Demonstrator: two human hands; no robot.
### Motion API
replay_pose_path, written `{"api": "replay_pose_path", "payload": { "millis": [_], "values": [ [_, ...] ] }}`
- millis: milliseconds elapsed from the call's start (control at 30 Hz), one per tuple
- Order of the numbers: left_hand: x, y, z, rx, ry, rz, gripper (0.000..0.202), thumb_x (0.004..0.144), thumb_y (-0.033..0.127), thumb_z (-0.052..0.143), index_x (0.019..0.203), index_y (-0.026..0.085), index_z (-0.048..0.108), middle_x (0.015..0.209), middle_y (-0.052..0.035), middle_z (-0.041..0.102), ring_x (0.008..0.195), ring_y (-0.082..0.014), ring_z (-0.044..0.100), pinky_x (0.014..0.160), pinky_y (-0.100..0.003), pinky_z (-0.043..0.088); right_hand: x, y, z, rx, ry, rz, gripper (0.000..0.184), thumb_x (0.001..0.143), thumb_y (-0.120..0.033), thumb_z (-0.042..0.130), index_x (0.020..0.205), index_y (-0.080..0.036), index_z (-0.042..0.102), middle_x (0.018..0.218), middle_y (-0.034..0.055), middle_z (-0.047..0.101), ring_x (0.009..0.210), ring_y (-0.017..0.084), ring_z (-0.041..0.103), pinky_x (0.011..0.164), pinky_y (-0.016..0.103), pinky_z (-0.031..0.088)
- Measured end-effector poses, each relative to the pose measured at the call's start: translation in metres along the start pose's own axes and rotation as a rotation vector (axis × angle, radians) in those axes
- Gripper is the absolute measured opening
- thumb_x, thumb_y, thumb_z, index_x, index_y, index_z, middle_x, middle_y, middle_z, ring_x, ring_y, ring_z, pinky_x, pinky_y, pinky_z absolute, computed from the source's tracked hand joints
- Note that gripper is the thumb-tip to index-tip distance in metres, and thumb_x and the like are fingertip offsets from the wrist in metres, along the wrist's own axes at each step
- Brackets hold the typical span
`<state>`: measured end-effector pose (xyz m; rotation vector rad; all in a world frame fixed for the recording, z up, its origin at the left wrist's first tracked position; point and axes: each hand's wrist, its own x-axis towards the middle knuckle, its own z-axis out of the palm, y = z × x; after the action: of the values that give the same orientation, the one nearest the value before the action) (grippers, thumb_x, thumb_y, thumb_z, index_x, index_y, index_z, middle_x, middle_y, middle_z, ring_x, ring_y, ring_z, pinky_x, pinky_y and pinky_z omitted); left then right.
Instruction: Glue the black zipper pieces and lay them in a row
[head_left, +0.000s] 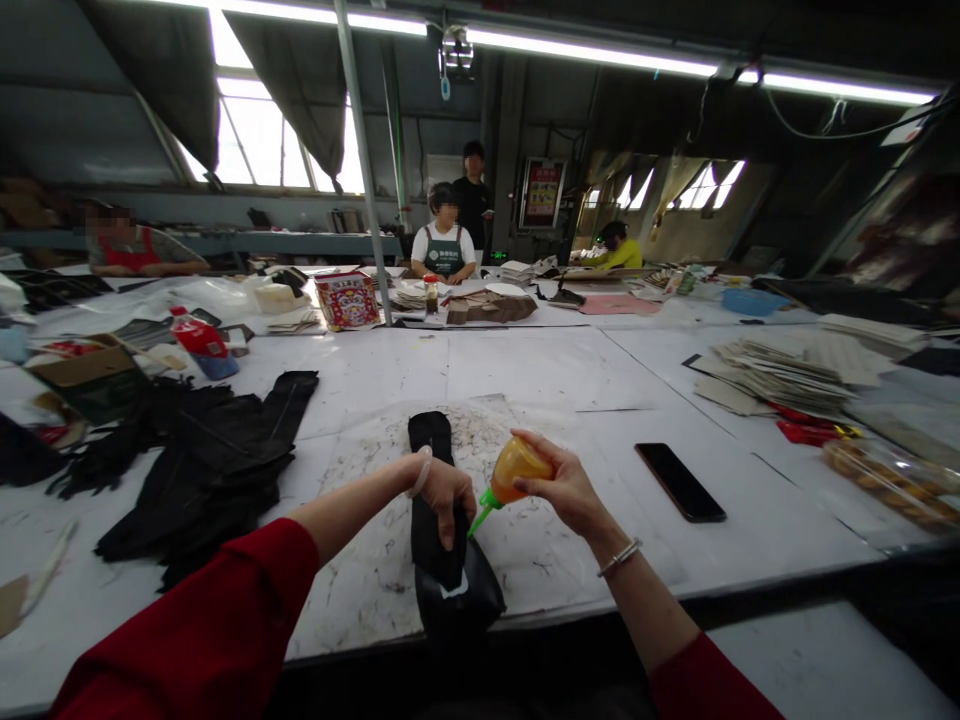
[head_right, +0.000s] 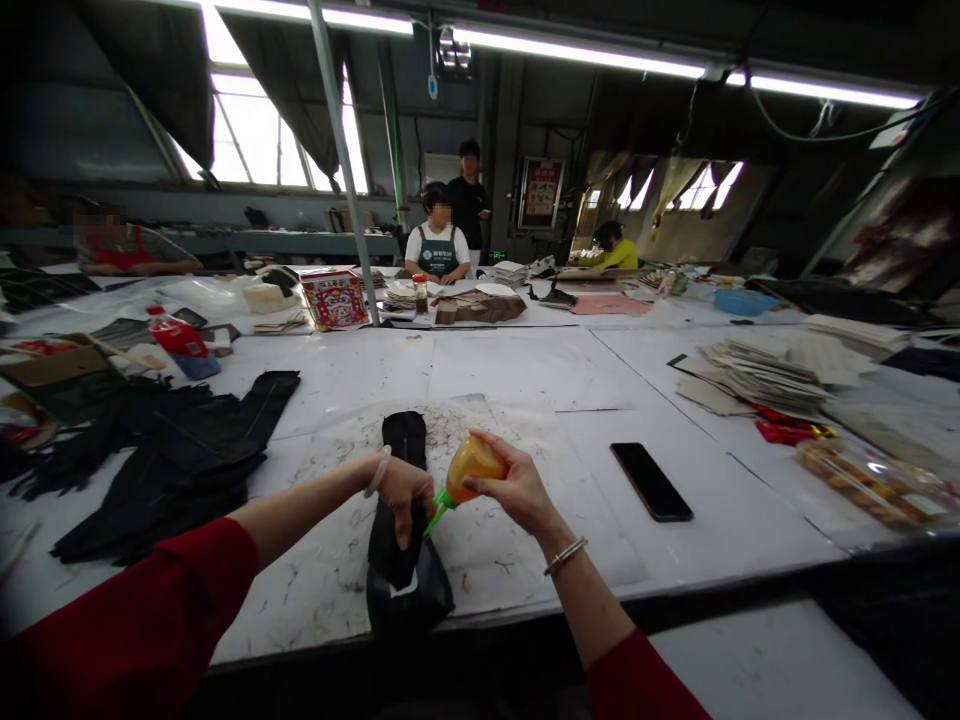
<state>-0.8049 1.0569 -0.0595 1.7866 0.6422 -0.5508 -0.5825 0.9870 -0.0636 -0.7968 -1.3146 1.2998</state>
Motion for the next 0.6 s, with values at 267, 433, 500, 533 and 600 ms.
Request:
{"api": "replay_pose_path", "payload": {
  "millis": [267, 433, 500, 533, 600],
  "values": [
    [-0.007, -0.001, 0.003, -0.072, -0.008, 0.030, 0.043, 0.044, 0.037, 0.092, 0.078, 0.017, 0.075, 0.066, 0.0009, 0.070, 0.062, -0.0157, 0.061, 0.058, -0.024, 0.048, 0.001, 0.002, -0.004, 0.081, -0.026, 0.066, 0.062, 0.054, -0.023, 0.089, 0.113, -0.023, 0.071, 0.100, 0.0014, 0.069, 0.091, 0.021, 0.062, 0.088, 0.036, 0.047],
    [-0.015, -0.002, 0.005, -0.099, 0.050, 0.011, 0.040, 0.043, 0.033, 0.092, 0.075, 0.017, 0.074, 0.063, 0.0012, 0.069, 0.058, -0.0155, 0.059, 0.054, -0.024, 0.048, -0.002, 0.005, -0.007, 0.168, -0.034, 0.079, 0.061, 0.055, -0.021, 0.088, 0.114, -0.022, 0.070, 0.096, 0.0015, 0.070, 0.086, 0.019, 0.062, 0.083, 0.032, 0.047],
    [-0.019, -0.002, 0.006, -0.095, 0.086, 0.041, 0.038, 0.044, 0.031, 0.092, 0.075, 0.017, 0.075, 0.064, 0.0005, 0.069, 0.059, -0.0161, 0.060, 0.054, -0.024, 0.048, -0.003, 0.006, -0.007, 0.211, -0.037, 0.083, 0.061, 0.056, -0.020, 0.087, 0.114, -0.021, 0.070, 0.095, 0.0017, 0.070, 0.085, 0.018, 0.062, 0.081, 0.031, 0.047],
    [-0.021, -0.002, 0.006, -0.097, 0.102, 0.067, 0.037, 0.045, 0.031, 0.092, 0.074, 0.017, 0.075, 0.065, 0.0001, 0.069, 0.060, -0.0163, 0.061, 0.054, -0.024, 0.048, -0.004, 0.007, -0.008, 0.230, -0.035, 0.085, 0.061, 0.056, -0.019, 0.087, 0.114, -0.021, 0.070, 0.095, 0.0018, 0.070, 0.084, 0.018, 0.062, 0.080, 0.031, 0.047],
    [-0.024, -0.003, 0.006, -0.102, 0.133, 0.125, 0.035, 0.044, 0.030, 0.092, 0.073, 0.017, 0.076, 0.066, 0.0000, 0.069, 0.061, -0.0166, 0.061, 0.053, -0.023, 0.048, -0.006, 0.007, -0.008, 0.264, -0.026, 0.090, 0.061, 0.055, -0.018, 0.087, 0.114, -0.020, 0.070, 0.095, 0.0020, 0.071, 0.084, 0.017, 0.062, 0.079, 0.030, 0.047]
  ]
}}
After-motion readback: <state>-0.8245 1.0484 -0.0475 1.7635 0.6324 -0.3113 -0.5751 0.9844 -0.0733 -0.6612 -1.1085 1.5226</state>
